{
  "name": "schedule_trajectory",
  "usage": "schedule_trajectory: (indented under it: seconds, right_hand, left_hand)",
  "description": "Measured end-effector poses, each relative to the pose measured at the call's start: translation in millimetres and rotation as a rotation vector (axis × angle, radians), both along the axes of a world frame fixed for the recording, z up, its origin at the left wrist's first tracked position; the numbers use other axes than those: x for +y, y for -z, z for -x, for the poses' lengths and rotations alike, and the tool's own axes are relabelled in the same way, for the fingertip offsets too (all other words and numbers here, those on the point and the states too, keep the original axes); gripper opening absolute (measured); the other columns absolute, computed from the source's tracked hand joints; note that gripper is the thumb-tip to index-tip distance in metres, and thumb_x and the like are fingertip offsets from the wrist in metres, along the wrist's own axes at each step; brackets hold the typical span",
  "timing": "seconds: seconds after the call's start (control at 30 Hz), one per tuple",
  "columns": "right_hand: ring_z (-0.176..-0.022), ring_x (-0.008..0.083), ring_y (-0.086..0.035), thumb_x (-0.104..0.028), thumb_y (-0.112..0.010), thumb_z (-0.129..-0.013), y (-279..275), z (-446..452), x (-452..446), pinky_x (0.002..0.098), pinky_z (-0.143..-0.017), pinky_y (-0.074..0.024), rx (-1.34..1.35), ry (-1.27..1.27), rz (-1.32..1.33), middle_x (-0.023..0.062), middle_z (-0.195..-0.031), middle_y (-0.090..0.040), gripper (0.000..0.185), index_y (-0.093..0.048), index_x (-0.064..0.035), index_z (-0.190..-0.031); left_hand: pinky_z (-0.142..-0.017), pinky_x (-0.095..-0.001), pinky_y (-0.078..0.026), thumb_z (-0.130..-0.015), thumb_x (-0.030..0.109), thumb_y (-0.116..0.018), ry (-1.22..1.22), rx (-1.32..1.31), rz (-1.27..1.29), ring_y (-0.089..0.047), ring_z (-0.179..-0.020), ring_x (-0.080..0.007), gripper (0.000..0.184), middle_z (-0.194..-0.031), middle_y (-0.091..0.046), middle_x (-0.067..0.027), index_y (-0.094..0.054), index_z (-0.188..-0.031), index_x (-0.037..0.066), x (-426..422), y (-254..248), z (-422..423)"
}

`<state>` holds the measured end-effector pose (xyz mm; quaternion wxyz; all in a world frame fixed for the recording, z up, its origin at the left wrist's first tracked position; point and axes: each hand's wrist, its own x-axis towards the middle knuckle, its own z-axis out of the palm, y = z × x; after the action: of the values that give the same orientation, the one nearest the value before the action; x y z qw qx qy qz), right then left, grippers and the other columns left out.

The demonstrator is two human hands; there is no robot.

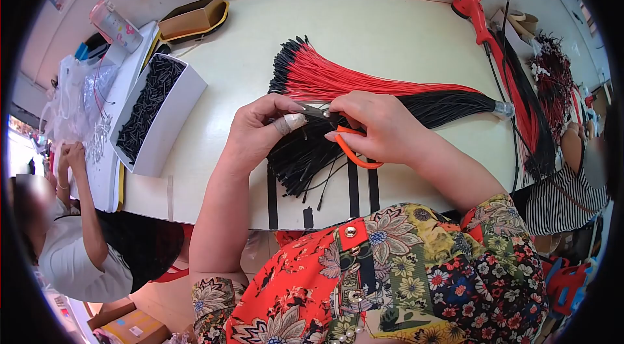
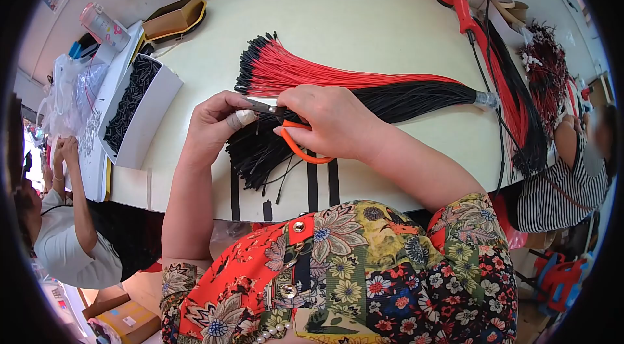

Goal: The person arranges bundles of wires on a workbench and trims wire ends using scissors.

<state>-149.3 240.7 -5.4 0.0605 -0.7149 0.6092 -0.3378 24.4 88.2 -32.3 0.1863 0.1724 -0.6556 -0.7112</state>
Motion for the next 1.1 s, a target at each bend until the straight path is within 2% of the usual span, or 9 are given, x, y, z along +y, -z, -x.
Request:
schedule_trajectory:
  seconds: [0.1,0.2,0.6,0.8,0.9,1.0,1.1]
  right_hand:
    - [-0.074,0.0278,-0.061,-0.021,-0.070,-0.077,-3.7,-0.1,2.8,0.0362,-0.062,-0.0496,0.057,0.025,-0.059,0.0097,-0.081,-0.060,0.029,-0.056,-0.0035,-0.094]
    - [-0.065,0.0239,-0.060,-0.017,-0.076,-0.072,2.5,2.6,2.5,0.0338,-0.054,-0.0474,0.120,0.006,0.015,0.0091,-0.077,-0.060,0.032,-0.057,-0.0034,-0.095]
    - [-0.061,0.0244,-0.057,-0.015,-0.074,-0.071,2.7,1.6,2.1,0.0346,-0.051,-0.0442,0.216,0.060,0.051,0.0068,-0.070,-0.055,0.030,-0.056,-0.0057,-0.093]
    - [-0.061,0.0249,-0.057,-0.015,-0.074,-0.071,2.6,0.3,-0.8,0.0346,-0.052,-0.0445,0.169,0.043,0.061,0.0072,-0.071,-0.055,0.030,-0.056,-0.0055,-0.092]
    - [-0.064,0.0244,-0.059,-0.016,-0.070,-0.071,4.6,0.7,-0.5,0.0349,-0.054,-0.0469,0.184,0.042,0.057,0.0060,-0.069,-0.053,0.025,-0.051,-0.0065,-0.084]
    - [-0.060,0.0243,-0.057,-0.014,-0.073,-0.073,5.2,2.0,1.3,0.0343,-0.052,-0.0454,0.198,0.034,0.042,0.0067,-0.069,-0.054,0.029,-0.056,-0.0048,-0.094]
    - [-0.060,0.0239,-0.057,-0.014,-0.072,-0.073,5.2,1.9,2.5,0.0338,-0.051,-0.0456,0.232,0.042,0.057,0.0064,-0.069,-0.054,0.028,-0.056,-0.0046,-0.094]
  left_hand:
    - [-0.073,-0.0212,-0.047,-0.081,-0.001,-0.067,-0.011,-0.008,0.023,-0.057,-0.079,-0.0058,0.012,-0.086,-0.064,0.0007,-0.064,-0.092,0.003,-1.4,4.7,1.6]
    - [-0.072,-0.0207,-0.046,-0.081,0.000,-0.068,-0.018,-0.026,0.027,-0.056,-0.078,-0.0052,0.012,-0.085,-0.063,0.0012,-0.063,-0.092,0.003,-0.6,2.8,1.9]
    - [-0.075,-0.0220,-0.046,-0.078,0.000,-0.071,-0.051,-0.082,0.039,-0.056,-0.079,-0.0061,0.014,-0.085,-0.064,0.0018,-0.063,-0.089,0.004,2.3,0.8,2.3]
    - [-0.077,-0.0235,-0.047,-0.076,0.001,-0.073,-0.056,-0.028,0.227,-0.057,-0.083,-0.0079,0.014,-0.088,-0.064,0.0002,-0.066,-0.088,0.004,1.4,6.8,1.7]
    - [-0.078,-0.0237,-0.046,-0.076,0.001,-0.073,-0.065,-0.023,0.272,-0.057,-0.085,-0.0082,0.013,-0.089,-0.064,-0.0003,-0.066,-0.087,0.004,0.6,7.3,1.4]
    - [-0.078,-0.0237,-0.046,-0.076,0.002,-0.073,-0.070,-0.042,0.252,-0.057,-0.084,-0.0082,0.014,-0.089,-0.064,-0.0002,-0.066,-0.087,0.004,1.2,6.9,1.5]
    - [-0.077,-0.0236,-0.045,-0.075,0.003,-0.074,-0.082,-0.076,0.261,-0.056,-0.084,-0.0080,0.014,-0.089,-0.063,0.0002,-0.066,-0.087,0.005,1.9,6.3,2.7]
